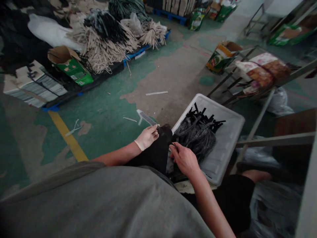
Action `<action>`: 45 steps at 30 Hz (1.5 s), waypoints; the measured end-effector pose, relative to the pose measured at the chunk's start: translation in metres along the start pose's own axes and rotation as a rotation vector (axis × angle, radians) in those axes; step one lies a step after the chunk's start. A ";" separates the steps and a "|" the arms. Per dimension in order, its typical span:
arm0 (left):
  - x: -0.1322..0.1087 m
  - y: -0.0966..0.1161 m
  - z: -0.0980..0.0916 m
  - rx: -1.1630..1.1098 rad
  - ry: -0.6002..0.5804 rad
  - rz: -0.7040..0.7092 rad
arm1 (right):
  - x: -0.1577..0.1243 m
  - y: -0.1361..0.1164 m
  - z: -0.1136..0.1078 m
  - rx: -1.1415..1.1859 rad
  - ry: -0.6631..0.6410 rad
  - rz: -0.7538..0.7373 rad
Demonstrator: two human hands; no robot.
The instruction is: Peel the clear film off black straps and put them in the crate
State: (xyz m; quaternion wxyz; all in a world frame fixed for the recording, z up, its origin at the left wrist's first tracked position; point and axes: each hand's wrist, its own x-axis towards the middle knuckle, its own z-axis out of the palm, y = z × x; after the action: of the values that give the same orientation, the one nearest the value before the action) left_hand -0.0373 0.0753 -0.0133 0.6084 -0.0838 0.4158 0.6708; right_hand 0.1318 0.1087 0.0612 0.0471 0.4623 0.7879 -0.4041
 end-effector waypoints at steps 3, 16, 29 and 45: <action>-0.001 0.004 -0.009 0.002 0.024 -0.068 | -0.006 0.006 -0.002 -0.045 -0.007 0.027; -0.035 -0.042 -0.010 0.079 -0.136 -0.339 | -0.014 0.000 -0.001 -0.319 -0.081 0.119; -0.020 -0.035 -0.010 0.121 -0.098 -0.317 | -0.017 0.022 -0.003 0.002 -0.102 0.110; -0.008 -0.018 -0.005 0.279 -0.071 -0.276 | -0.045 0.040 -0.008 0.016 -0.039 0.172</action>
State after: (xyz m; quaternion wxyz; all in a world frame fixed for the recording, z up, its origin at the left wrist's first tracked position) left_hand -0.0212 0.0649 -0.0198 0.7147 -0.0310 0.4675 0.5193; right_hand 0.1907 0.0935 0.0629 0.0934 0.5207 0.7409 -0.4137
